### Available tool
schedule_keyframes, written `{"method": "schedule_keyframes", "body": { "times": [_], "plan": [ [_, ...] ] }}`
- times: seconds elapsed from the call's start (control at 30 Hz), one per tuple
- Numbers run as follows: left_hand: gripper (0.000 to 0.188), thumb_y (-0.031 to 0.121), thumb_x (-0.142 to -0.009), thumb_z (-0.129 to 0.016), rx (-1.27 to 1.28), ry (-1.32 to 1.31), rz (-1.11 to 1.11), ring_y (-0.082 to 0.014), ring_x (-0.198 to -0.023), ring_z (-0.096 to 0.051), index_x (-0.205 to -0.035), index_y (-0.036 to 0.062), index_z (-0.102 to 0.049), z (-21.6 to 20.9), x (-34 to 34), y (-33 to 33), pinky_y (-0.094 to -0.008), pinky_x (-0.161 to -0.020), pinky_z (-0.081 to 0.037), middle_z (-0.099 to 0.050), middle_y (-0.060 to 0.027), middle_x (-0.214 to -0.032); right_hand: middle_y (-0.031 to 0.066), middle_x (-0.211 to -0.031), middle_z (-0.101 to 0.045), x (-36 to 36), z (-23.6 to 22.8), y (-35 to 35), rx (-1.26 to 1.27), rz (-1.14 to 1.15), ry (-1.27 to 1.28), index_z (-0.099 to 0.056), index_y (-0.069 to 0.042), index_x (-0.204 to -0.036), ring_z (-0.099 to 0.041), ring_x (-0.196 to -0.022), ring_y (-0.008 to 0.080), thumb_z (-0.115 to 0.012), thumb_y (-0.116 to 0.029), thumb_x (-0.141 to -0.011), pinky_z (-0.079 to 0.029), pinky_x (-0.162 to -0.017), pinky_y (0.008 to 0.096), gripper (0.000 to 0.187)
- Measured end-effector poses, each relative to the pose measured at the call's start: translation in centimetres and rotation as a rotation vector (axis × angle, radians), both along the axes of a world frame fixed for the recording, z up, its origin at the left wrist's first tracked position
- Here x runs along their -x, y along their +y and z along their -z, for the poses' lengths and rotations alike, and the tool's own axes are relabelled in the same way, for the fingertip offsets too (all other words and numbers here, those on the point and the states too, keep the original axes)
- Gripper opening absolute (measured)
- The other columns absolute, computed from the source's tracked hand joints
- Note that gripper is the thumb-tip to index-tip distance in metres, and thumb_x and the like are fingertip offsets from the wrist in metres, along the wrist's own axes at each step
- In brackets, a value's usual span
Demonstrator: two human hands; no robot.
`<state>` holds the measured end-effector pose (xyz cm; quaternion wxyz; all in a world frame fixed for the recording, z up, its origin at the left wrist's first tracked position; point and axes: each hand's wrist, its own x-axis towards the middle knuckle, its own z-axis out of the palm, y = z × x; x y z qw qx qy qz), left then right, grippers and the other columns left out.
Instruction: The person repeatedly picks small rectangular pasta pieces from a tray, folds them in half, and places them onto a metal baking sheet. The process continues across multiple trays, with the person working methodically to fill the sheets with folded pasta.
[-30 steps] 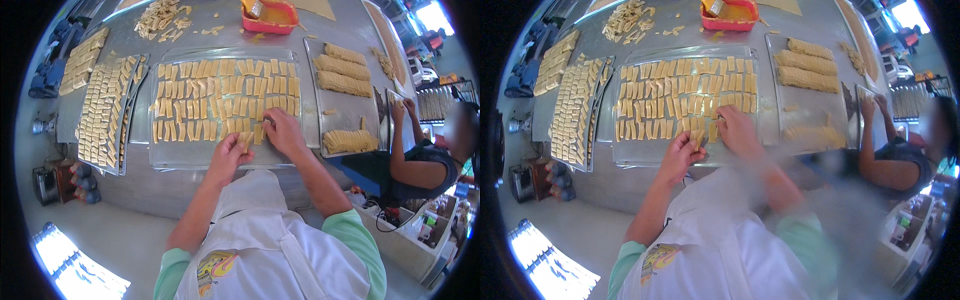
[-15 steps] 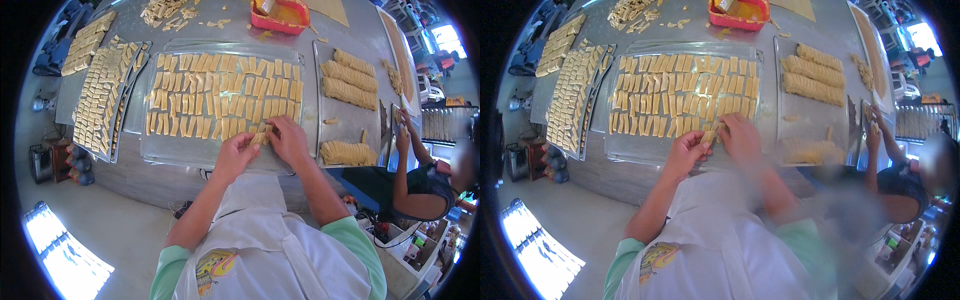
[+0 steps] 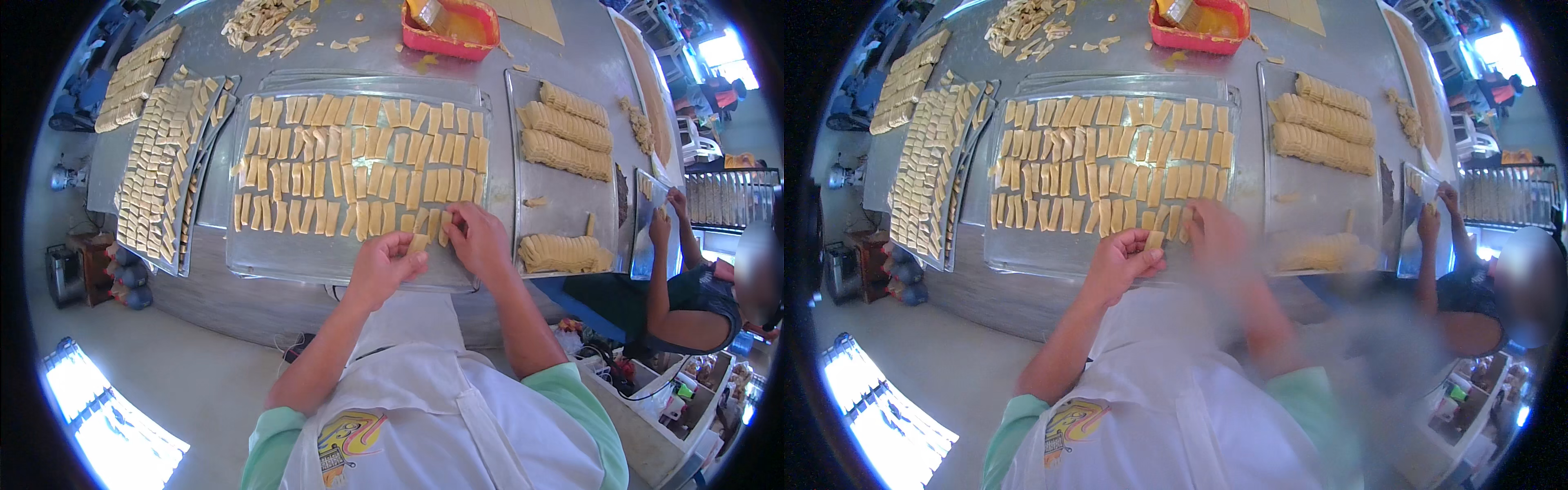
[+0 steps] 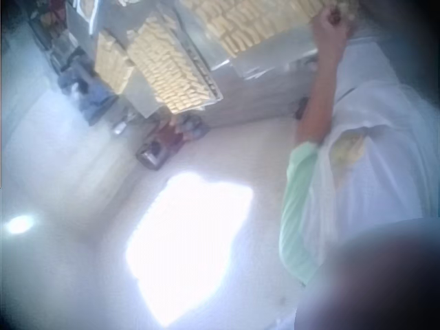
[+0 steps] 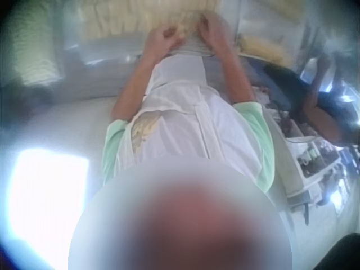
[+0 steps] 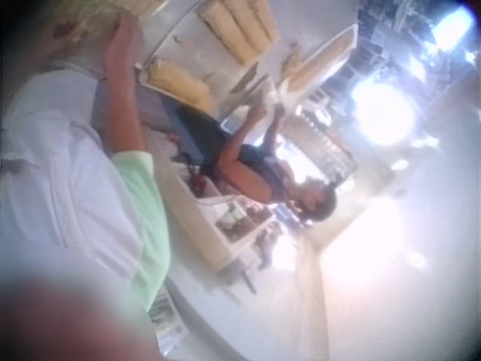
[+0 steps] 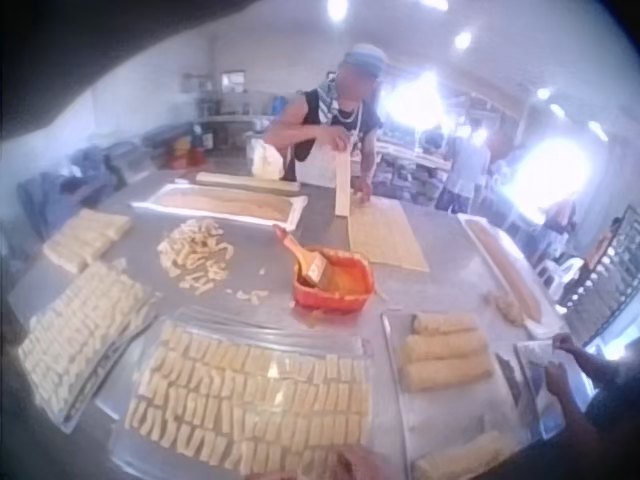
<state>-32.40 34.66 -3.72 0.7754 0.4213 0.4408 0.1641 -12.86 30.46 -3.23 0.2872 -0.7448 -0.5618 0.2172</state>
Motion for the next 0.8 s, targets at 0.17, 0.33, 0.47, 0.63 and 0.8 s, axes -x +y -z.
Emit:
{"method": "schedule_keyframes", "body": {
  "times": [0.17,0.33,0.47,0.63,0.8],
  "plan": [
    [0.031,0.014,-0.097,-0.06,0.088,-0.055,-0.142,-0.0148,-0.089,-0.068,-0.12,-0.0065,-0.059,-0.4,-0.6,-0.4,-0.0258,-0.073,-0.057,-0.069,-0.0089,-0.101,0.0084,-0.087,-0.063,0.4,-0.4,-0.5,-0.107,-0.088,0.115,-0.065,-0.004,-0.102,-0.058,-0.066,0.0197,-0.074,-0.005,-0.078,-0.047,-0.06,0.0306,0.025],
    [0.025,0.014,-0.098,-0.058,-0.045,-0.082,0.014,-0.0097,-0.088,-0.065,-0.116,-0.0026,-0.062,-0.9,-1.4,0.0,-0.0239,-0.072,-0.055,-0.069,-0.0039,-0.1,0.0077,-0.086,-0.062,1.1,-1.4,-1.5,-0.044,-0.15,0.262,-0.062,-0.003,-0.093,-0.056,-0.067,0.0173,-0.073,0.0,-0.076,-0.045,-0.06,0.0276,0.02],
    [0.02,0.012,-0.098,-0.057,-0.12,0.012,0.083,-0.0076,-0.086,-0.063,-0.111,-0.0011,-0.063,-1.2,-2.3,0.7,-0.024,-0.07,-0.054,-0.069,-0.0028,-0.098,0.0064,-0.082,-0.061,0.7,-2.2,-2.2,-0.146,-0.155,0.25,-0.058,-0.003,-0.084,-0.055,-0.069,0.0147,-0.073,0.001,-0.076,-0.044,-0.062,0.0255,0.017],
    [0.025,0.013,-0.099,-0.054,-0.03,0.051,-0.144,-0.0144,-0.086,-0.069,-0.116,-0.0045,-0.059,-0.7,-2.7,2.3,-0.0254,-0.069,-0.056,-0.07,-0.0112,-0.1,0.0076,-0.086,-0.063,-1.8,-3.1,-2.9,0.057,-0.123,0.362,-0.06,-0.002,-0.088,-0.058,-0.069,0.0156,-0.071,-0.001,-0.077,-0.046,-0.064,0.0275,0.015],
    [0.035,0.013,-0.101,-0.051,-0.036,0.015,0.008,-0.0183,-0.095,-0.069,-0.131,-0.0046,-0.051,0.1,-3.1,1.2,-0.0273,-0.076,-0.057,-0.068,-0.0132,-0.104,0.0102,-0.09,-0.066,-2.2,-0.9,0.3,0.017,-0.012,0.012,-0.064,-0.001,-0.096,-0.06,-0.068,0.0181,-0.07,-0.003,-0.08,-0.049,-0.064,0.0311,0.017]
  ]
}}
